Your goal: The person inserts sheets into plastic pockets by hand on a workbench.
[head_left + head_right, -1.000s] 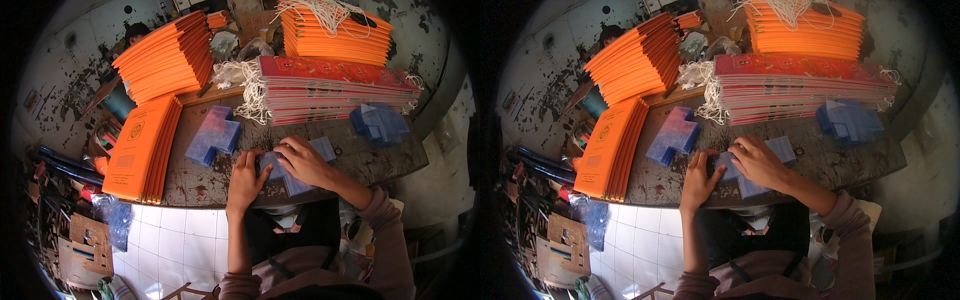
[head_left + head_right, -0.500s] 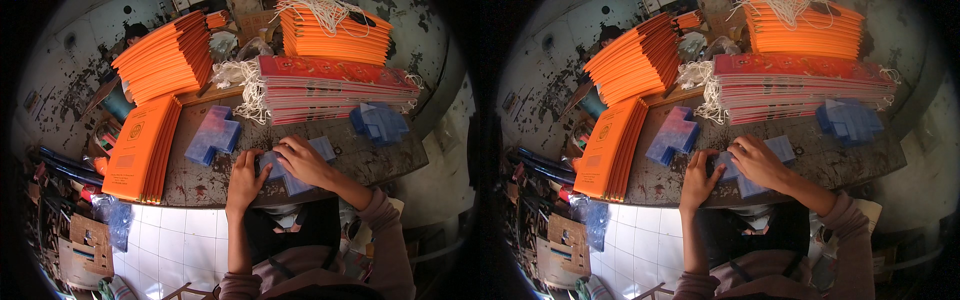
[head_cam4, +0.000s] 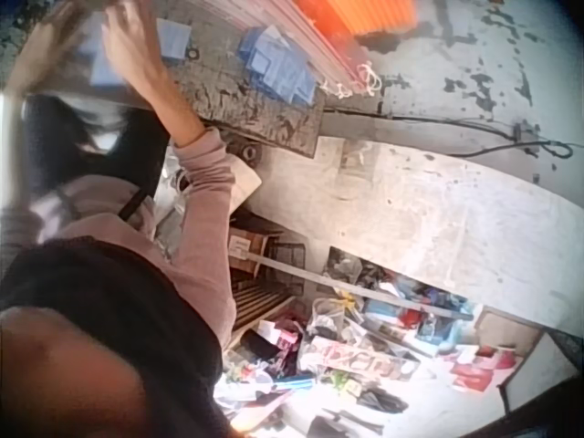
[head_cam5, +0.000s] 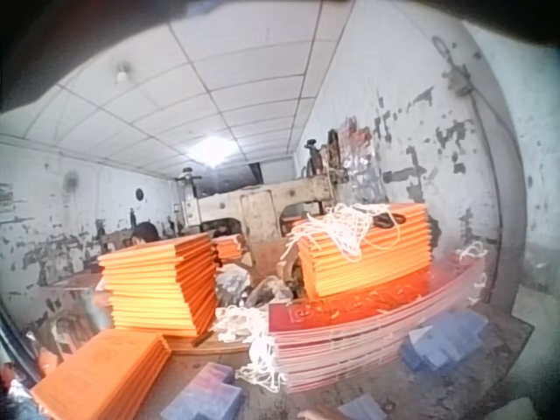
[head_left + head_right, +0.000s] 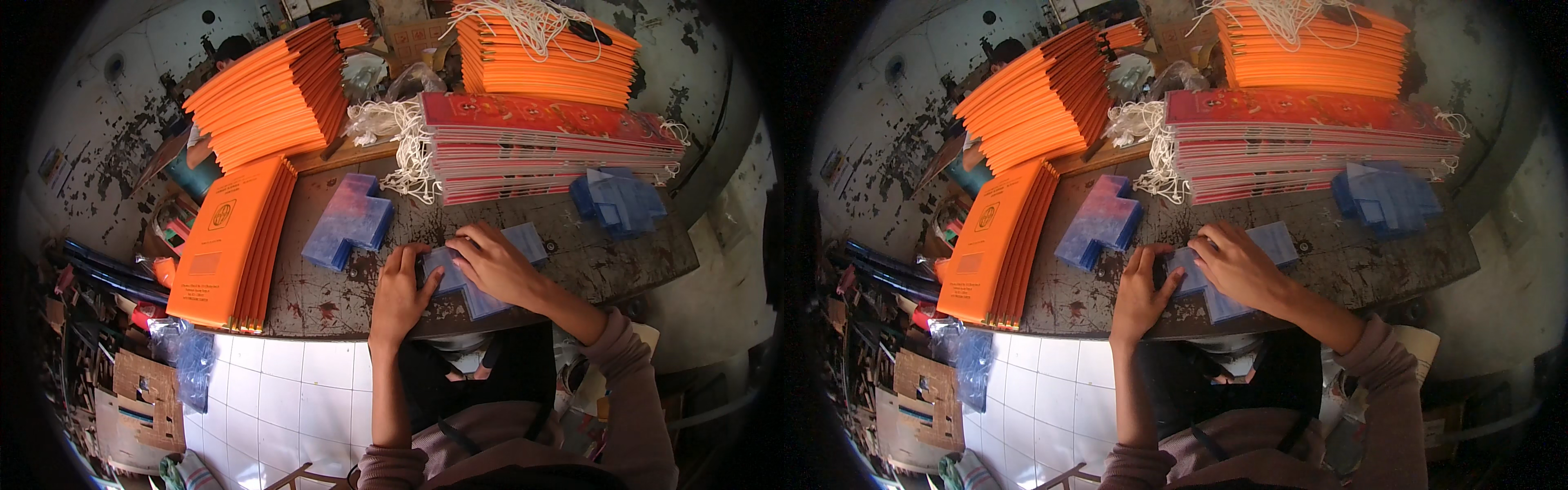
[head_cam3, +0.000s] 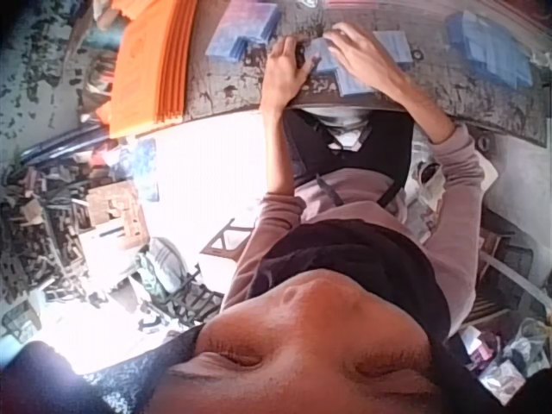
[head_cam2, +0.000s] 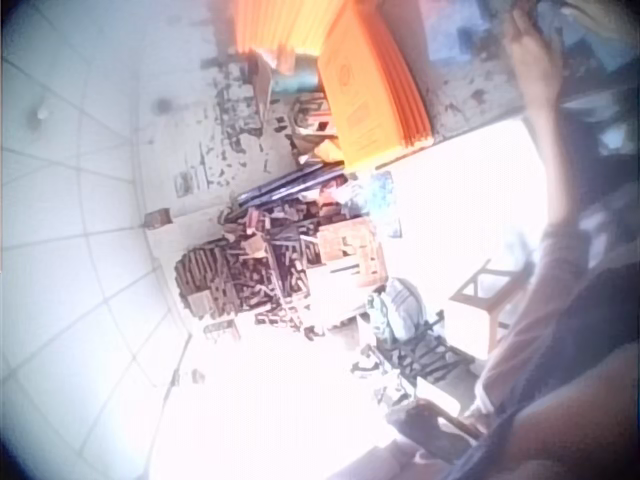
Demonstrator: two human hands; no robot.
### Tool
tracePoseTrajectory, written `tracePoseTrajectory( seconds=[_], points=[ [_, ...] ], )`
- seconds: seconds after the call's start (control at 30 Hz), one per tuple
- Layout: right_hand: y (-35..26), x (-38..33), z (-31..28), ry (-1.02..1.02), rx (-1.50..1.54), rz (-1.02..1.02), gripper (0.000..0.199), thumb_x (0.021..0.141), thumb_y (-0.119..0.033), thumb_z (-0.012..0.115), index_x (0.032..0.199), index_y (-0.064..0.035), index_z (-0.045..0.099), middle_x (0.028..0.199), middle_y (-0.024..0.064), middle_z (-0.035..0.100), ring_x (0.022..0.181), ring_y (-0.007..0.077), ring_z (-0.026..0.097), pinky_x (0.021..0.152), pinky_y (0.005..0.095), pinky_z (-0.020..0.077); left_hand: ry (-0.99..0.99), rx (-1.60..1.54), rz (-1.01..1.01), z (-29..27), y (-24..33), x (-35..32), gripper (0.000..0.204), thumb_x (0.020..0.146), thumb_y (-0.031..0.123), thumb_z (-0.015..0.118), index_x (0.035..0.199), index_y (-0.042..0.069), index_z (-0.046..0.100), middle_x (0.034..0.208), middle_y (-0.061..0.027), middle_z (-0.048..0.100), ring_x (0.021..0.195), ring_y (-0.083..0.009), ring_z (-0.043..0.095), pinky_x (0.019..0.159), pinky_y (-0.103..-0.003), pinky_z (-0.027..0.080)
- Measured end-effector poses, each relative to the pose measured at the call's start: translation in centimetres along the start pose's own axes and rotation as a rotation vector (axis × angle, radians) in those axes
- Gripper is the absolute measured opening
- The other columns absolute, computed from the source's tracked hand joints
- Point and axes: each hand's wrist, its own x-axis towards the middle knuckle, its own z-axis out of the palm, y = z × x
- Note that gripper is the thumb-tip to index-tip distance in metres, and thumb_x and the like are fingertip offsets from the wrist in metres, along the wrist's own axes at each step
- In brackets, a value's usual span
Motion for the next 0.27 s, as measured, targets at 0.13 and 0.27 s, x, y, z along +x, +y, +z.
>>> tracePoseTrajectory(
  seconds=[0.13, 0.27],
  points=[
    [-0.02, -0.09, 0.02, -0.004, 0.009, 0.013, 0.024, 0.083, -0.009, 0.065, 0.103, 0.0015, 0.058, 0.102, 0.0119, 0.052, 0.096, 0.0285, 0.054, 0.085, 0.0395, 0.0459, 0.001, -0.004, 0.005, 0.05, -0.05, -0.01, 0.034, 0.084, 0.019, 0.067, 0.11, 0.001, 0.056, 0.102, -0.0184, 0.06, 0.095, -0.0368, 0.06, 0.083, -0.041, 0.047],
    [-0.08, -0.07, -0.03, -0.004, 0.009, 0.019, 0.023, 0.084, -0.01, 0.064, 0.104, 0.0009, 0.059, 0.103, 0.0115, 0.052, 0.097, 0.0287, 0.054, 0.086, 0.0396, 0.0458, 0.003, -0.003, 0.007, -0.04, -0.02, -0.04, 0.033, 0.084, 0.018, 0.067, 0.11, 0.001, 0.056, 0.102, -0.0185, 0.06, 0.095, -0.0368, 0.06, 0.083, -0.041, 0.047]
  ],
)
